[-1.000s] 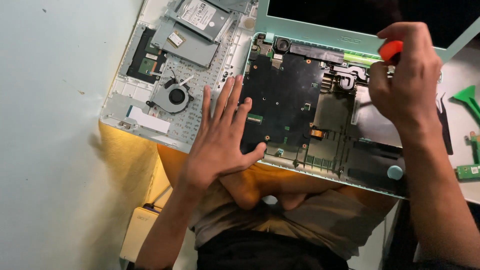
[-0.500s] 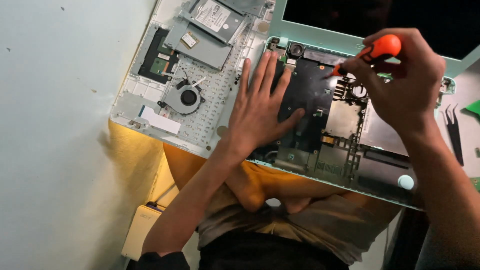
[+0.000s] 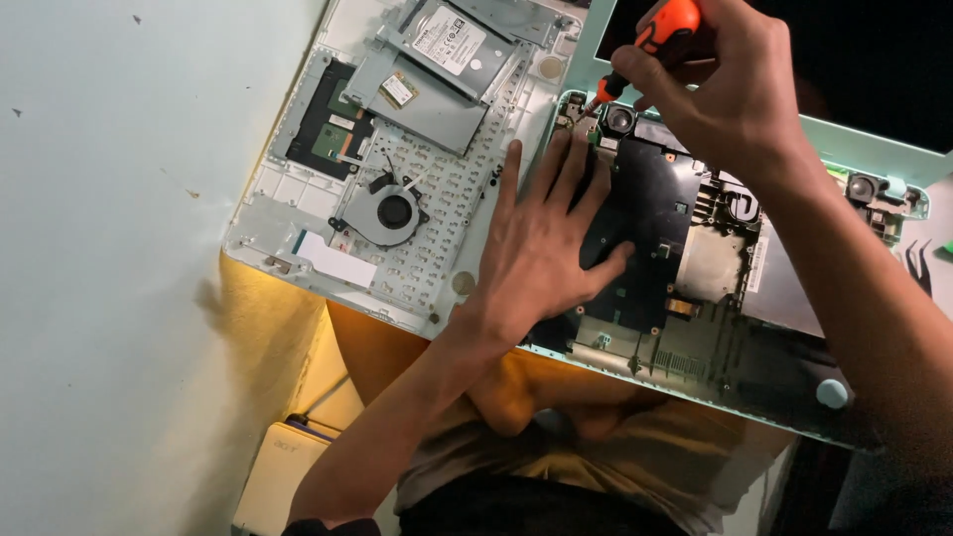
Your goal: Disassembling a laptop by removing internal screws, disconnecting ribbon cables, and lifting the motherboard out of the chassis.
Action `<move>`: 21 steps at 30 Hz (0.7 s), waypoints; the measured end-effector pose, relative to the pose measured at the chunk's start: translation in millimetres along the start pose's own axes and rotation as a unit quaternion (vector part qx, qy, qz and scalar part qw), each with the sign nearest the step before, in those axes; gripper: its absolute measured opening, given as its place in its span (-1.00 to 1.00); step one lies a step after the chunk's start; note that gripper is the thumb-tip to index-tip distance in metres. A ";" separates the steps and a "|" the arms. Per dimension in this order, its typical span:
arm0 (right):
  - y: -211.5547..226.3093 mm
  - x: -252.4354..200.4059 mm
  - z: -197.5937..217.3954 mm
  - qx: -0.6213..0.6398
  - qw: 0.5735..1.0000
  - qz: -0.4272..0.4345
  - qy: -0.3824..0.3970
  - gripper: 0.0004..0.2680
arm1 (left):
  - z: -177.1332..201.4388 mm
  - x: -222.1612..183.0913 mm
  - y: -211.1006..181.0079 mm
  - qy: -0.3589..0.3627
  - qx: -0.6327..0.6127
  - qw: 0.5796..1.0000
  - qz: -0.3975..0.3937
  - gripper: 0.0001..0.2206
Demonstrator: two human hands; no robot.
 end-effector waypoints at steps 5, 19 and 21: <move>-0.1 0.4 -0.6 -0.027 1.000 0.011 0.003 -0.76 | -3.7 1.1 1.0 0.005 0.013 1.000 -0.002 -0.13; 27.0 33.0 13.3 -0.217 0.942 0.122 0.226 -0.76 | -14.8 -5.2 5.5 -0.028 0.020 0.999 -0.009 -0.17; 40.4 45.5 15.1 -0.205 0.944 0.109 0.233 -0.78 | -12.8 -3.6 4.3 -0.026 0.004 1.000 -0.010 -0.20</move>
Point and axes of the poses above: each hand's wrist, its own x-axis towards the middle knuckle, its own z-axis out of the back of the hand, y = z × x, the point moved 1 cm from there along x, towards the middle knuckle, and after that the axes turned 13 degrees about z, right-handed, at the moved point
